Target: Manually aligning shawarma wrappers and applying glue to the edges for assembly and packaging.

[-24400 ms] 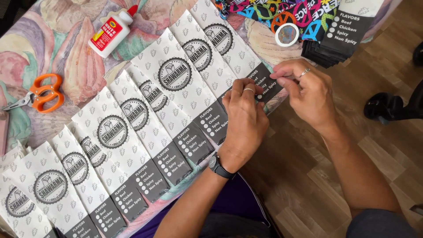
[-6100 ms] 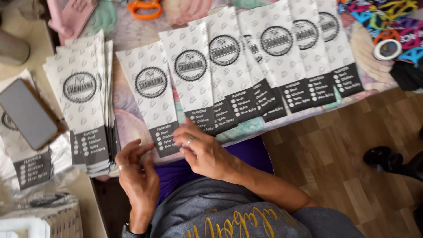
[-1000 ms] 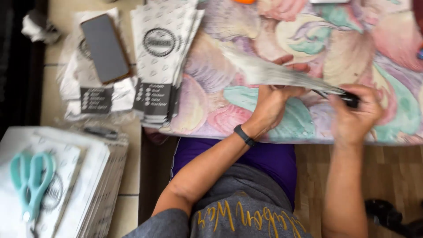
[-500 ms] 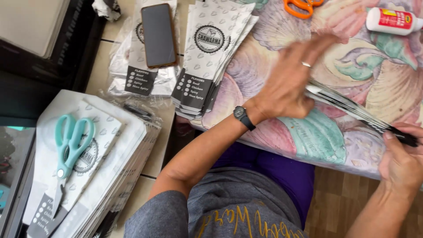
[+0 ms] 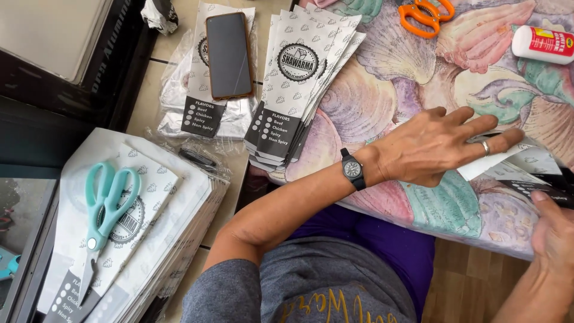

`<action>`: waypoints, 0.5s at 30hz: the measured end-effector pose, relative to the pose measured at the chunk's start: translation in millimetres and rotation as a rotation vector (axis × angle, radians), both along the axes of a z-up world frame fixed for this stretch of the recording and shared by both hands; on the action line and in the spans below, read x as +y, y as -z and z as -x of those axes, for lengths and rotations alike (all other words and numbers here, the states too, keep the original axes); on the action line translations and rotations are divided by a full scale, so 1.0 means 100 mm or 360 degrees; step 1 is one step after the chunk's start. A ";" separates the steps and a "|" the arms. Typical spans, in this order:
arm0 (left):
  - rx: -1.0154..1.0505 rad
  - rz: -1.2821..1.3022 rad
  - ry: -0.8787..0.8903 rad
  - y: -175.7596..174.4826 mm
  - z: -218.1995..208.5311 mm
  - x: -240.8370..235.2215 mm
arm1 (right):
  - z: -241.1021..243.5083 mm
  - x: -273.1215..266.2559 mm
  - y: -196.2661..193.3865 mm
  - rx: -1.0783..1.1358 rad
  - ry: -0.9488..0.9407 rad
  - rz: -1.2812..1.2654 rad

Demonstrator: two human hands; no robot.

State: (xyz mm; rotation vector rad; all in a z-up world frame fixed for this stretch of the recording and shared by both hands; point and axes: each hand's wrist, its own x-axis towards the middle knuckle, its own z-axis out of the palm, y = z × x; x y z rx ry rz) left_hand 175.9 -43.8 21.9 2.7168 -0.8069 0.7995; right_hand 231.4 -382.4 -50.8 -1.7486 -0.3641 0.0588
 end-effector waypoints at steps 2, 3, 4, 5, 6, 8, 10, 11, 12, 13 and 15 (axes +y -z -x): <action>-0.0006 -0.0075 0.0037 0.04 0.01 0.00 | 0.04 0.05 -0.04 -0.0162 -0.0075 -0.0024; -0.0005 -0.0073 0.0044 0.04 0.03 -0.01 | -0.02 -0.07 0.06 -0.0161 -0.0069 -0.0021; -0.0070 -0.0067 0.0031 0.04 0.04 0.00 | -0.09 -0.19 0.17 -0.0051 0.0113 -0.0021; -0.0135 -0.0061 0.0019 0.03 0.06 0.00 | -0.16 -0.30 0.28 0.0057 0.0296 -0.0021; -0.0136 -0.0063 0.0017 0.02 0.07 0.00 | -0.15 -0.31 0.27 0.0057 0.0294 -0.0023; -0.0322 -0.0053 0.0033 -0.01 0.09 -0.01 | -0.12 -0.32 0.25 -0.0003 0.0062 0.0002; -0.0349 -0.0082 0.0013 -0.06 0.13 -0.01 | -0.12 -0.27 0.24 -0.0037 0.0075 0.0019; -0.0374 -0.0107 -0.0004 -0.08 0.14 -0.02 | -0.11 -0.25 0.24 -0.0068 0.0091 0.0039; -0.0374 -0.0105 0.0007 0.03 0.10 -0.02 | -0.14 -0.30 0.32 -0.0068 0.0102 0.0040; -0.0256 0.0049 0.0088 0.14 0.06 -0.04 | -0.18 -0.36 0.40 -0.0041 0.0229 0.0009; -0.0144 0.0213 0.0218 0.17 0.07 0.07 | -0.21 -0.36 0.41 -0.0027 0.0404 -0.0014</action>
